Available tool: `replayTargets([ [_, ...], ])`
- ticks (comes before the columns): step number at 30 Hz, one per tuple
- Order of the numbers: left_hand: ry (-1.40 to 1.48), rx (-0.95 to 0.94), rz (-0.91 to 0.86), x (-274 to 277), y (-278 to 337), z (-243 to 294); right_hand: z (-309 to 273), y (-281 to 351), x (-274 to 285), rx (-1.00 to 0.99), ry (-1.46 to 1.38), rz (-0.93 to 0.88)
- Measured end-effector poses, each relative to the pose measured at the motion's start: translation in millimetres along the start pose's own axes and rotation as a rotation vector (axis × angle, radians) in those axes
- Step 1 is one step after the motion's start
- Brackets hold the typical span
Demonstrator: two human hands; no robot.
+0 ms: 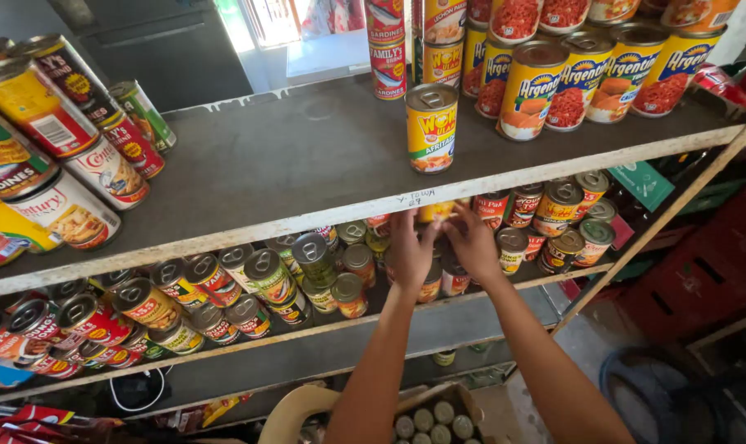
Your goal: Organizing and stocking canned goods onto shelves in a grocery store.
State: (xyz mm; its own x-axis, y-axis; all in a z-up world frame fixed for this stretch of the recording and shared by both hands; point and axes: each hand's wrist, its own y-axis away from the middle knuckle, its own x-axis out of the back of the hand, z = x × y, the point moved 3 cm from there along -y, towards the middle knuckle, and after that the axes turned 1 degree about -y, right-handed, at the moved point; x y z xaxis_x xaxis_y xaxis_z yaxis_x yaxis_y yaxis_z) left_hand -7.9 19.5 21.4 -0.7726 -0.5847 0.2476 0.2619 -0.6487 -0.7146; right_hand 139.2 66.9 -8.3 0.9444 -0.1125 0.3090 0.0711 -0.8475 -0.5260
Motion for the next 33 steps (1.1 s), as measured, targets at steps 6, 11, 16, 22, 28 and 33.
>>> replayTargets([
  [6,0.143,0.080,-0.105,21,19,29,-43,30,28,-0.030,-0.159,0.002],
  [11,0.284,0.024,-0.136,62,40,92,-52,77,51,-0.026,-0.481,-0.070],
  [16,0.265,-0.170,-0.101,106,25,170,-104,84,87,0.032,-0.588,-0.022],
  [22,0.349,-0.237,-0.016,124,-35,225,-195,18,115,0.097,-0.534,0.016],
  [28,0.320,-0.211,0.065,111,-133,226,-277,-79,118,0.403,-0.452,-0.002],
  [33,0.392,-0.259,0.098,104,-175,210,-270,-129,99,0.431,-0.460,-0.008],
])
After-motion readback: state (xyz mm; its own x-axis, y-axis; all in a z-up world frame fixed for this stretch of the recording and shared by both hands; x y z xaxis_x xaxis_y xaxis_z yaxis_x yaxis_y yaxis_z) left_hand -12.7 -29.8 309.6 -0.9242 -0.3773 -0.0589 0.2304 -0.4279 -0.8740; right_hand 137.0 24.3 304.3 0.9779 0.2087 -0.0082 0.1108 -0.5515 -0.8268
